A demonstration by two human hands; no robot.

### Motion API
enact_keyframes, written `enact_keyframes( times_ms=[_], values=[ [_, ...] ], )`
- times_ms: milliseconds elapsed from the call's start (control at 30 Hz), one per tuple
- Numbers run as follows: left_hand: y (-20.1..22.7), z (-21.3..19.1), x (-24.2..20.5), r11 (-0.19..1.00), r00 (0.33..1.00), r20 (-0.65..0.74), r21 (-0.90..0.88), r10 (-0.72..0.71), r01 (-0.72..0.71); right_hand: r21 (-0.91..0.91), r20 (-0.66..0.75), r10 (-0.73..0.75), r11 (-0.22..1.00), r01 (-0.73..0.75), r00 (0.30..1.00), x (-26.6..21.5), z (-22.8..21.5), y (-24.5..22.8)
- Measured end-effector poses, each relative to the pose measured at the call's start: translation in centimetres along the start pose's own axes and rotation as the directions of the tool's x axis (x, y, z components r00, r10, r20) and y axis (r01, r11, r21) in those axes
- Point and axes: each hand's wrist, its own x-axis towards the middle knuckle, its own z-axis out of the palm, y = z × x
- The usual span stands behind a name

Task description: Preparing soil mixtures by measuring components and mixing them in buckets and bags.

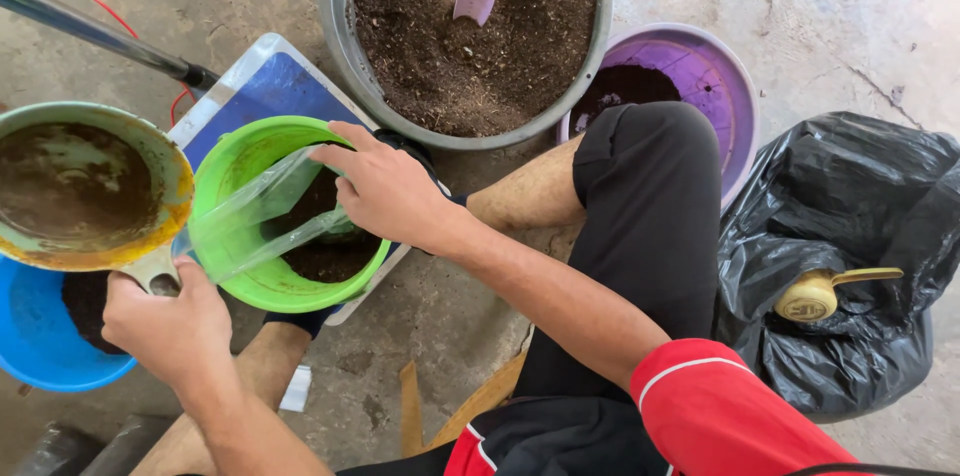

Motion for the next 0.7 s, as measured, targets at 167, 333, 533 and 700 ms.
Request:
enact_keyframes(
  times_ms=[167,333,533,700],
  values=[
    [0.6,-0.2,-0.3,1.0,1.0,-0.023,0.015,-0.017,0.018,-0.043,0.001,-0.086,0.995,0.086,0.996,0.3,0.4,0.6],
    [1.2,-0.3,-0.1,0.999,0.999,-0.017,0.012,-0.04,0.04,-0.08,0.057,-0.061,0.995,0.066,0.996,0.1,0.0,0.1],
    [1.6,0.3,-0.4,0.997,0.997,-0.029,0.03,-0.066,0.067,-0.075,-0.01,-0.157,0.985,0.156,0.987,-0.3,0.3,1.1],
    [1.2,0.7,-0.4,0.995,0.996,-0.052,0.072,-0.069,0.073,-0.056,0.162,-0.044,0.997,0.054,0.986,-0.4,-0.6,-0.3]
  ],
)
